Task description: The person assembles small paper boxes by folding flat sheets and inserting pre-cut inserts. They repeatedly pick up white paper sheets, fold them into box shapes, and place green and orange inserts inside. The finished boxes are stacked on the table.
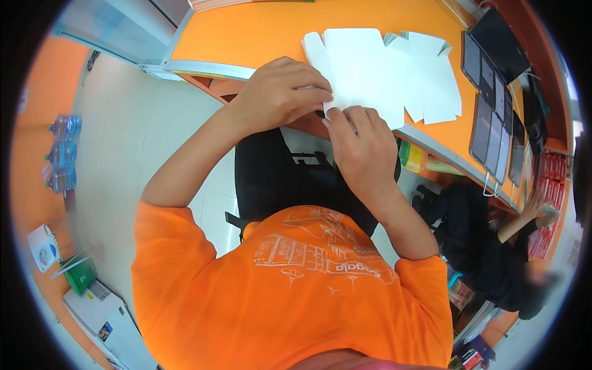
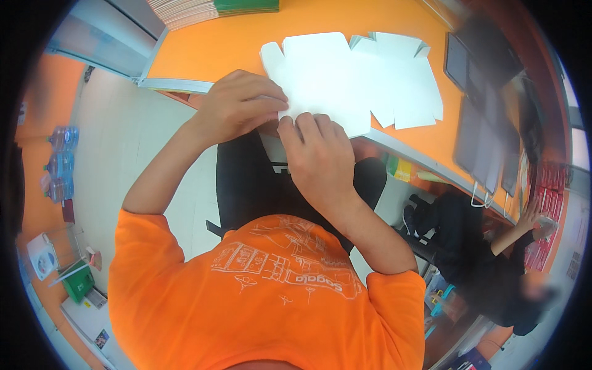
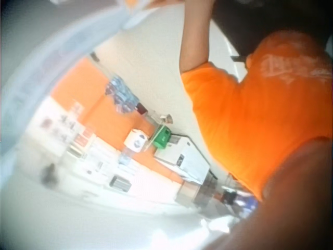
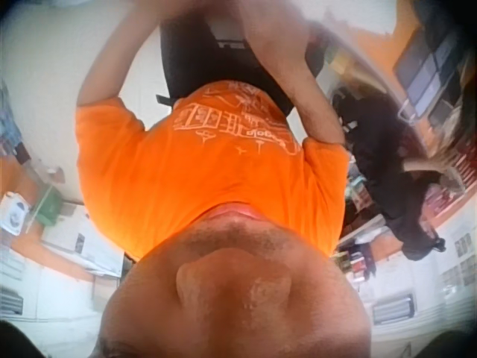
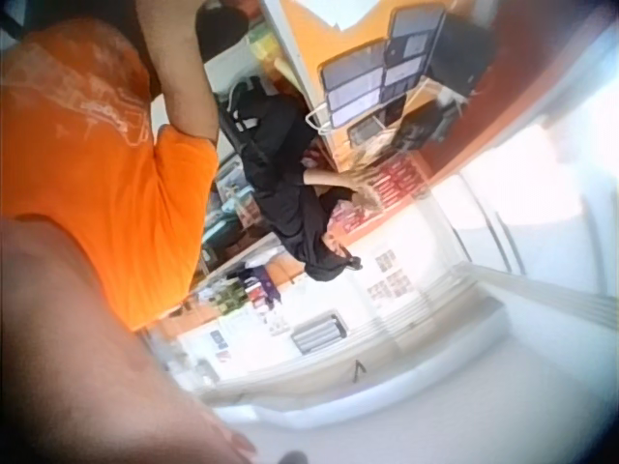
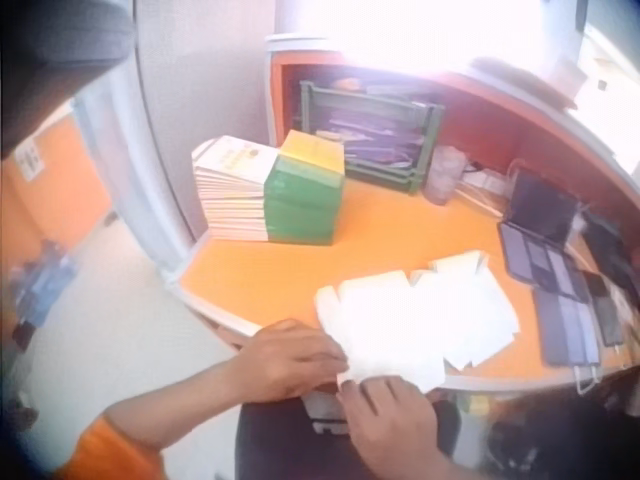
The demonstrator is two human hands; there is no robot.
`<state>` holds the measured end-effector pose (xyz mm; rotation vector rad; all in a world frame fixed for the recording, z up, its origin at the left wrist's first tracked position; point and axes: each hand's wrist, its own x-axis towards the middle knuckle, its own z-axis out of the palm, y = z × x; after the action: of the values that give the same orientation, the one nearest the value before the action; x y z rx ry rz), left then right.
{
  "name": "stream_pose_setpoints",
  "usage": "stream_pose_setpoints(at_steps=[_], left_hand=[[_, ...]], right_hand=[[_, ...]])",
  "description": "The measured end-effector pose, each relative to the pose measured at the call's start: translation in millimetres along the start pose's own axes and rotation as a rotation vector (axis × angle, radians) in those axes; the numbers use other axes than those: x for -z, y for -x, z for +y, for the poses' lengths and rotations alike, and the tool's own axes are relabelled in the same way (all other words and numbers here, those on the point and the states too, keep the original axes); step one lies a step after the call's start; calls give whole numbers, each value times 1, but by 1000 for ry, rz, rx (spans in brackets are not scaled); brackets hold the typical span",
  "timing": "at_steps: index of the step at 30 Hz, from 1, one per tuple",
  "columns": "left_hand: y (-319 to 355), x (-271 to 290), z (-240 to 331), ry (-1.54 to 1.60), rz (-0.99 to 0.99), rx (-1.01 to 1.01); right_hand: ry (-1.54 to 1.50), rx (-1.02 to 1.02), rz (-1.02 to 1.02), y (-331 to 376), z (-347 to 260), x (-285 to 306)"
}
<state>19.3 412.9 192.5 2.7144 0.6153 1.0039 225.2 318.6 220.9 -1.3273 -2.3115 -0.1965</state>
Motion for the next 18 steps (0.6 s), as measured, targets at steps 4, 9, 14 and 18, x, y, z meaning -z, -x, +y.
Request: stream_pose_setpoints(at_steps=[4,9,14,18], left_hand=[[-3,-1,-1,13,-45,-31],[-15,0,3,-76,-70,-100],[-35,7,7,-18,-230,-1],[-59,19,8,49,-381,98]], right_hand=[[-70,-68,87,3,1,0],[-10,-177,63,1,-6,5],[-135,-332,16,-7,1,9],[-275,-406,-64,-16,17,14]])
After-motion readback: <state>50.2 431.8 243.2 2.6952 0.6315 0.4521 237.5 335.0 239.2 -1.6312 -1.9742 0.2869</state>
